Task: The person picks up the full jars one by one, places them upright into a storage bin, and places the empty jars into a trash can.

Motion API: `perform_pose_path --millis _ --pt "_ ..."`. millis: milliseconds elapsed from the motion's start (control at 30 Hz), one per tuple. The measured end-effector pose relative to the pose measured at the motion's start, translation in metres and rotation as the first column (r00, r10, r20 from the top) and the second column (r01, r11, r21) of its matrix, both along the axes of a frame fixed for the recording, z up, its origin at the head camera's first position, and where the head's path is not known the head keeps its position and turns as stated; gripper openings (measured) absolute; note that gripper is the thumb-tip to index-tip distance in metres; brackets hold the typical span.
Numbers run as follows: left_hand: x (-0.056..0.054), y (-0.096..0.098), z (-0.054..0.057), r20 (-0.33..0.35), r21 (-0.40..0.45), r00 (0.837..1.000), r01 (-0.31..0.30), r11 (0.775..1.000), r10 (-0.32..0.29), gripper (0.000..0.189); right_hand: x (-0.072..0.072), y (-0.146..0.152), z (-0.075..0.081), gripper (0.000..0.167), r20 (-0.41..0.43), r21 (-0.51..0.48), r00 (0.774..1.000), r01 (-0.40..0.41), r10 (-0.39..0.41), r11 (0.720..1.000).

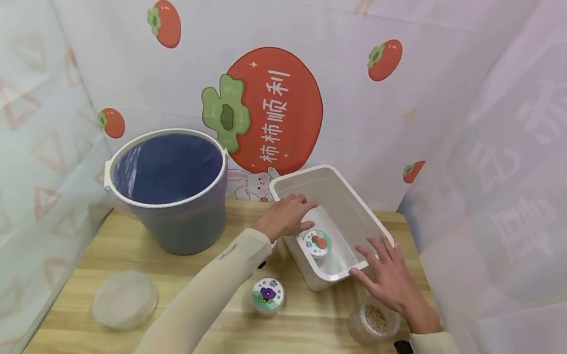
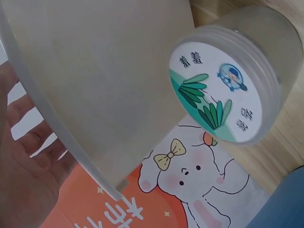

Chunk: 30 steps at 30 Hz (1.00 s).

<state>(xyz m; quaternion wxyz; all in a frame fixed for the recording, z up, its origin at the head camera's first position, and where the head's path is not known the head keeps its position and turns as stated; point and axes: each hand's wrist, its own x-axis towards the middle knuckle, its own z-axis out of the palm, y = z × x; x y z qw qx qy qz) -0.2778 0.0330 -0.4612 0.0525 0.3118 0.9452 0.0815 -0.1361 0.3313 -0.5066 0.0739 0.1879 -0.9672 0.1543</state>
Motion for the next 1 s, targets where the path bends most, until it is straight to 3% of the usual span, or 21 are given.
perform_pose_path --millis 167,333,567,767,1000 --pt "0.003 -0.013 -0.007 -0.064 -0.01 0.998 0.005 1.0 -0.005 0.058 0.007 -0.001 -0.002 0.062 0.005 0.005 1.0 0.008 -0.008 1.0" --pt "0.008 -0.028 -0.016 -0.076 0.008 0.997 -0.029 1.0 0.03 0.057 0.012 -0.003 -0.006 0.061 0.019 0.011 1.0 0.002 -0.003 1.0" --pt "0.007 -0.046 -0.017 -0.097 0.042 0.994 -0.048 0.998 0.052 0.056 0.009 -0.003 -0.005 0.059 0.005 -0.004 1.0 0.005 -0.005 1.0" --pt "0.002 -0.057 -0.015 -0.092 0.079 0.994 -0.049 0.996 0.056 0.057 0.003 -0.002 -0.001 0.059 -0.014 -0.012 1.0 -0.002 0.002 1.0" --pt "0.001 -0.061 -0.023 -0.049 0.114 0.998 -0.04 0.993 0.046 0.059 0.002 -0.002 0.001 0.059 -0.014 -0.012 1.0 -0.009 0.009 1.0"
